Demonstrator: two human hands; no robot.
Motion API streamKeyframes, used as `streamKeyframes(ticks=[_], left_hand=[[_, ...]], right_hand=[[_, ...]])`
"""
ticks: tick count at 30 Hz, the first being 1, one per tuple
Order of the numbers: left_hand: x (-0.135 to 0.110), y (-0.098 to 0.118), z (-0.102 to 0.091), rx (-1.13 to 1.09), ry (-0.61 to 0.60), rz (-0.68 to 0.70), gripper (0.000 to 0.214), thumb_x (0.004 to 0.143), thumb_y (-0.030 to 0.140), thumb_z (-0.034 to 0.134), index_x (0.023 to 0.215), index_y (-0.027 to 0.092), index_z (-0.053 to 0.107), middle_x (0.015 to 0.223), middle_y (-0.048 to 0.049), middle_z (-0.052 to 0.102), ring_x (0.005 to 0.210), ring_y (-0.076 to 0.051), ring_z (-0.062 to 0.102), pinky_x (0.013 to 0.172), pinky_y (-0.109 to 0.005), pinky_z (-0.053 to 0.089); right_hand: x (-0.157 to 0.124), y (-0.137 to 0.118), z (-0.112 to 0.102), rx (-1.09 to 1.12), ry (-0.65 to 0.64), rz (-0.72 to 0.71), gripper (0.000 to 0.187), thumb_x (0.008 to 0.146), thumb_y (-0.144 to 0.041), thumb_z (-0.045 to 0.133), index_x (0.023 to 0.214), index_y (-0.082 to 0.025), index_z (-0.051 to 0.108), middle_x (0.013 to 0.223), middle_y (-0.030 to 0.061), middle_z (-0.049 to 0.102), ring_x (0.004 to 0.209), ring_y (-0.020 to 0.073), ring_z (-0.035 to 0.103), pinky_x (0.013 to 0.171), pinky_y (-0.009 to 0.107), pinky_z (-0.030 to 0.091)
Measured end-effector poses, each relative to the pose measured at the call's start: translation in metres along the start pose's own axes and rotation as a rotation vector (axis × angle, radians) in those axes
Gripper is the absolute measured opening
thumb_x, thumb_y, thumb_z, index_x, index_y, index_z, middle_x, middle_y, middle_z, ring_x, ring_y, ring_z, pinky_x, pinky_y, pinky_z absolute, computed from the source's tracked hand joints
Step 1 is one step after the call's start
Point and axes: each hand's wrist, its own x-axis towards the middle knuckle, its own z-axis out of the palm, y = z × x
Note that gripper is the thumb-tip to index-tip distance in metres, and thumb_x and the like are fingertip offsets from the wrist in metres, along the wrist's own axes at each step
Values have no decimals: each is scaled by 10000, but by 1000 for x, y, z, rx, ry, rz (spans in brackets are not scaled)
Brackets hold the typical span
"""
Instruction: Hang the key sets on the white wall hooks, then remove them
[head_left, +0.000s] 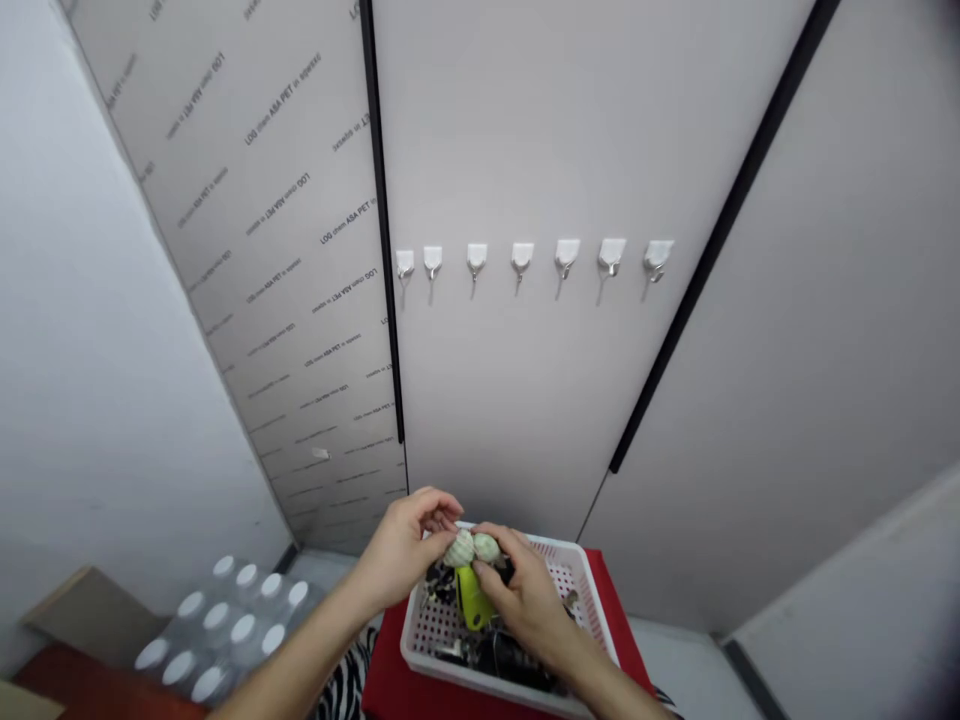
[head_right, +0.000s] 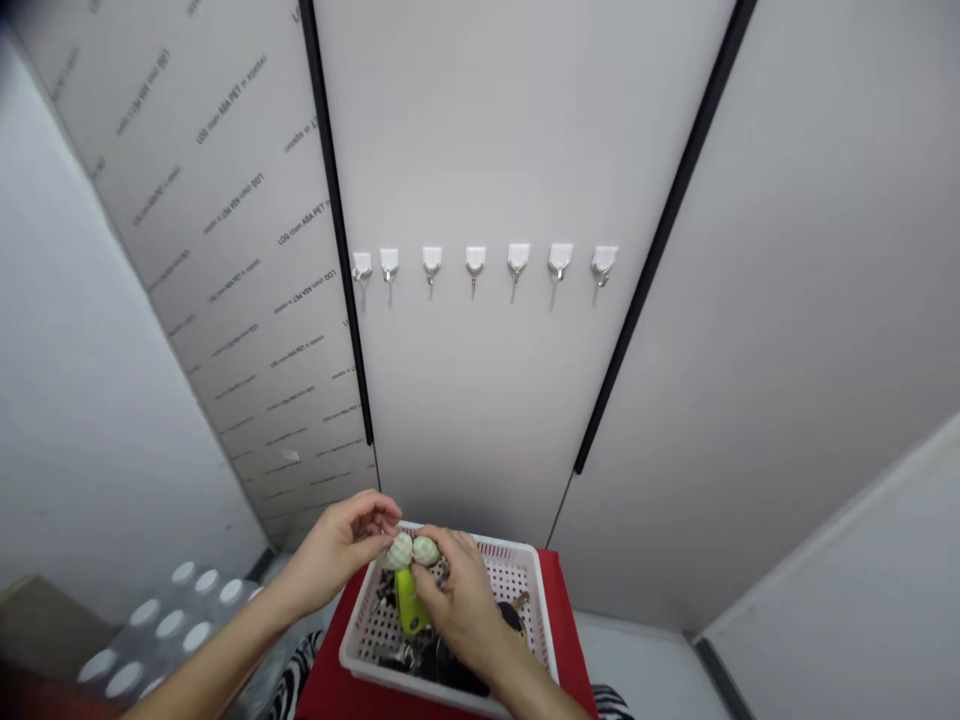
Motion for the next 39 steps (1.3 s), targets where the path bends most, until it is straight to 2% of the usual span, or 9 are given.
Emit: streamKeyframes(ticks=[7,12,16,20,24,28,30,34,39], left_hand=[[29,13,9,201,-55,127,195,690,251,360,658,138,515,610,7,527,580,-87,453,549,-182,343],[44,33,20,220,-125,220,173,686,230,357,660,146,506,606,13,505,581,-84,442,555,-182,337],[57,47,28,208,-81,335,130,658,184,375,616,153,494,738,-4,507,693,-95,441,642,-194,330],[78,50,39,45,-104,220,135,655,220,373,632,143,481,611,14,485,582,-88,425,563,-200,331],[95,57,48,-207,-161,106,103,627,217,406,579,128,429,504,43,392,479,-58,359,484,-184,305],[98,64,55,-310,-222,153,137,597,213,466,698,122,447,580,32,431,533,-56,392,523,-181,330],[101,65,59,-270,-191,212,197,558,167,506,743,129,450,647,19,460,603,-68,421,569,-187,348],[125,69,70,-131,68,202,135,554,105,485,684,131,458,627,14,480,595,-73,441,589,-201,367],[162,100,82,-11,208,245,68,575,140,489,641,136,475,613,7,519,573,-76,466,575,-200,382]], right_hand=[[13,-1,-31,122,24,154,209,677,-259,397,844,-168,484,741,21,547,660,130,482,582,224,381],[23,-1,-61,55,216,38,264,631,-245,473,886,-177,479,903,45,511,832,145,454,752,260,334],[31,-6,-79,17,97,-35,153,673,-273,428,681,-168,539,734,27,550,726,133,480,690,248,354],[40,-11,-91,103,73,21,240,712,-315,361,640,-147,517,576,4,520,564,104,467,555,215,370],[49,-14,-109,2,208,19,232,697,-310,380,614,-141,517,571,1,493,557,99,443,535,206,349],[54,-15,-125,-66,256,41,226,689,-298,380,593,-144,517,545,-4,491,528,94,429,514,201,333],[55,-15,-131,-64,266,54,227,685,-295,378,585,-143,512,526,-6,489,511,91,423,498,197,328],[64,-16,-146,-82,332,44,223,671,-298,390,583,-136,515,520,-4,486,498,90,417,486,196,327],[90,-18,-179,-56,459,34,218,647,-309,409,586,-131,519,475,-16,463,455,86,413,462,199,332]])
